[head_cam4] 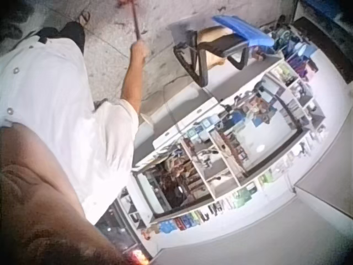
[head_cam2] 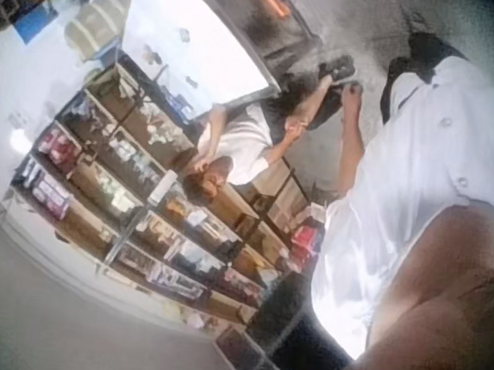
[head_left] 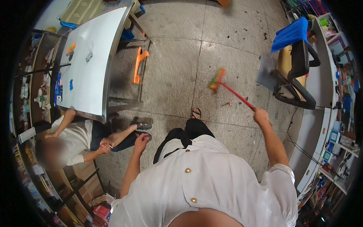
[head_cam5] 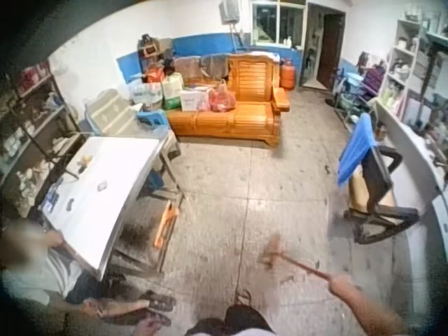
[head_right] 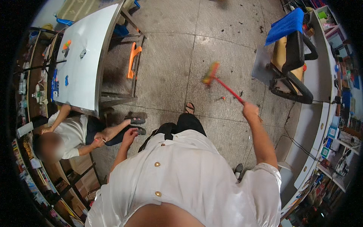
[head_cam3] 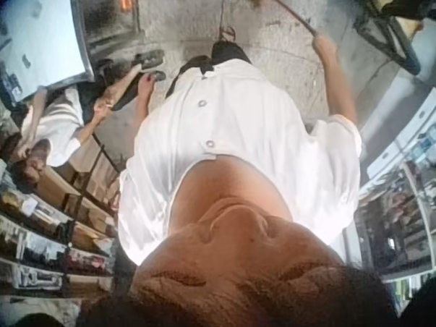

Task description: The person washes a hairpiece in a bowl of water at a shampoo station, then uses a broom to sweep hair clippings off the floor of a barber shop.

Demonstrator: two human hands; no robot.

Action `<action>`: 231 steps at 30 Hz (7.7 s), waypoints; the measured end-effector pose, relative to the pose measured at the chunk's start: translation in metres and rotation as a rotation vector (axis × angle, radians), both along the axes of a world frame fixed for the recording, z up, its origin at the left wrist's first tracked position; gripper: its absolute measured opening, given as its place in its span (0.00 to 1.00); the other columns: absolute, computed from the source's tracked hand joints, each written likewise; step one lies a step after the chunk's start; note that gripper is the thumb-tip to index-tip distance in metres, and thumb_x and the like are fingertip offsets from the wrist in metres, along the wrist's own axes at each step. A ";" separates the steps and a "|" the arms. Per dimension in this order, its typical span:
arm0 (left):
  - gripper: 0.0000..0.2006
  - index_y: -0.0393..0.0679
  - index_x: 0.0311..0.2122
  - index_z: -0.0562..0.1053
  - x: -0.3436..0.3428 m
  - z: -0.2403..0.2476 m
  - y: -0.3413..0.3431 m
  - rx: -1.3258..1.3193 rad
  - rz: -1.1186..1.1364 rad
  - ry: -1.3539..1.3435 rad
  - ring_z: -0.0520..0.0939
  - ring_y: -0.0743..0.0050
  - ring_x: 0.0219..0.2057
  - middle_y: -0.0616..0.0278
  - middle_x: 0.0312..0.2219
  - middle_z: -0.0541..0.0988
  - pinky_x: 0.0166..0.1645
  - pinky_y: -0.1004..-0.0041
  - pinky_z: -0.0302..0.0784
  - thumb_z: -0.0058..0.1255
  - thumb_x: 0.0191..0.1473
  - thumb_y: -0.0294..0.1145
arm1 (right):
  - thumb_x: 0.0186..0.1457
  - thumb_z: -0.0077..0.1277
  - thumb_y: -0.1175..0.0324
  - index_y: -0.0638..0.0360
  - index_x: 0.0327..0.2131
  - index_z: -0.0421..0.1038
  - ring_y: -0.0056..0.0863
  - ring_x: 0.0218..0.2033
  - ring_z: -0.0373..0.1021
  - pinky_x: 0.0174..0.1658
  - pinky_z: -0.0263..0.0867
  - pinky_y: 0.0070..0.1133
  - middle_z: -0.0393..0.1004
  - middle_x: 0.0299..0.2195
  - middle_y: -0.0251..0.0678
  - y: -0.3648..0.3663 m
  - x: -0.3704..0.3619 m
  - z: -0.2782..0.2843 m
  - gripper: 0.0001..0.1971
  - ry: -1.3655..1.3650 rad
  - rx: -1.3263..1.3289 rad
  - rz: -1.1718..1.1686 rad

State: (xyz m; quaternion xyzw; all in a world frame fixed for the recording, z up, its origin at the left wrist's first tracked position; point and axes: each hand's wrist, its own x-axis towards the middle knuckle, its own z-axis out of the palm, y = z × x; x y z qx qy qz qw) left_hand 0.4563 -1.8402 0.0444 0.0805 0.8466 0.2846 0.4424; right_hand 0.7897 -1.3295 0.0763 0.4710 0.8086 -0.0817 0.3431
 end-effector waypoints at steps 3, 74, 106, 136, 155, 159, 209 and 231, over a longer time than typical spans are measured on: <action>0.13 0.37 0.39 0.67 -0.014 0.001 0.041 0.054 -0.054 -0.055 0.74 0.74 0.30 0.60 0.29 0.74 0.35 0.76 0.69 0.44 0.46 0.28 | 0.49 0.34 0.69 0.50 0.40 0.65 0.39 0.34 0.68 0.35 0.64 0.30 0.70 0.32 0.41 0.042 0.003 0.019 0.15 -0.024 0.108 -0.019; 0.13 0.37 0.32 0.73 -0.524 -0.104 0.979 0.004 -1.290 0.065 0.77 0.68 0.25 0.52 0.24 0.76 0.31 0.73 0.72 0.53 0.37 0.32 | 0.39 0.40 0.71 0.57 0.28 0.71 0.30 0.29 0.69 0.28 0.64 0.27 0.72 0.28 0.39 0.294 -0.231 0.012 0.11 0.271 -0.211 -1.487; 0.14 0.37 0.36 0.70 -0.559 -0.093 1.215 -0.003 -1.861 -0.015 0.75 0.71 0.25 0.54 0.25 0.75 0.30 0.73 0.69 0.49 0.42 0.32 | 0.35 0.38 0.72 0.56 0.30 0.67 0.38 0.22 0.68 0.26 0.64 0.31 0.70 0.19 0.44 0.260 -0.581 -0.027 0.13 0.371 0.181 -1.909; 0.13 0.38 0.37 0.69 -0.741 -0.050 1.143 -0.092 -1.249 -0.119 0.75 0.74 0.25 0.56 0.25 0.75 0.31 0.77 0.69 0.46 0.42 0.27 | 0.46 0.34 0.69 0.40 0.42 0.64 0.39 0.38 0.65 0.40 0.62 0.29 0.68 0.36 0.41 0.490 -0.533 0.019 0.18 0.208 0.042 -1.370; 0.14 0.37 0.37 0.69 -0.705 -0.050 1.249 -0.087 -1.214 -0.043 0.76 0.71 0.26 0.53 0.25 0.75 0.31 0.76 0.70 0.47 0.41 0.28 | 0.44 0.40 0.69 0.37 0.44 0.61 0.42 0.34 0.66 0.37 0.62 0.33 0.69 0.33 0.43 0.698 -0.534 -0.028 0.20 0.539 0.068 -1.230; 0.14 0.37 0.36 0.69 -0.681 -0.038 1.292 -0.147 -1.234 -0.029 0.75 0.72 0.25 0.55 0.25 0.75 0.31 0.76 0.69 0.47 0.41 0.27 | 0.44 0.39 0.68 0.45 0.41 0.64 0.40 0.34 0.67 0.37 0.63 0.34 0.70 0.32 0.43 0.799 -0.544 -0.046 0.16 0.448 -0.003 -1.095; 0.13 0.33 0.36 0.67 -0.601 -0.084 1.660 -0.146 -0.851 -0.251 0.73 0.77 0.20 0.59 0.21 0.74 0.25 0.81 0.68 0.44 0.43 0.28 | 0.42 0.41 0.68 0.43 0.44 0.63 0.39 0.34 0.67 0.36 0.62 0.31 0.70 0.33 0.43 1.131 -0.340 0.052 0.20 0.212 -0.080 -1.206; 0.11 0.36 0.35 0.69 -0.448 -0.059 1.810 -0.056 -1.002 -0.190 0.75 0.70 0.30 0.56 0.27 0.75 0.33 0.76 0.70 0.46 0.43 0.25 | 0.44 0.38 0.68 0.54 0.33 0.69 0.40 0.35 0.67 0.34 0.64 0.31 0.70 0.32 0.43 1.407 -0.305 -0.042 0.12 0.504 -0.128 -1.050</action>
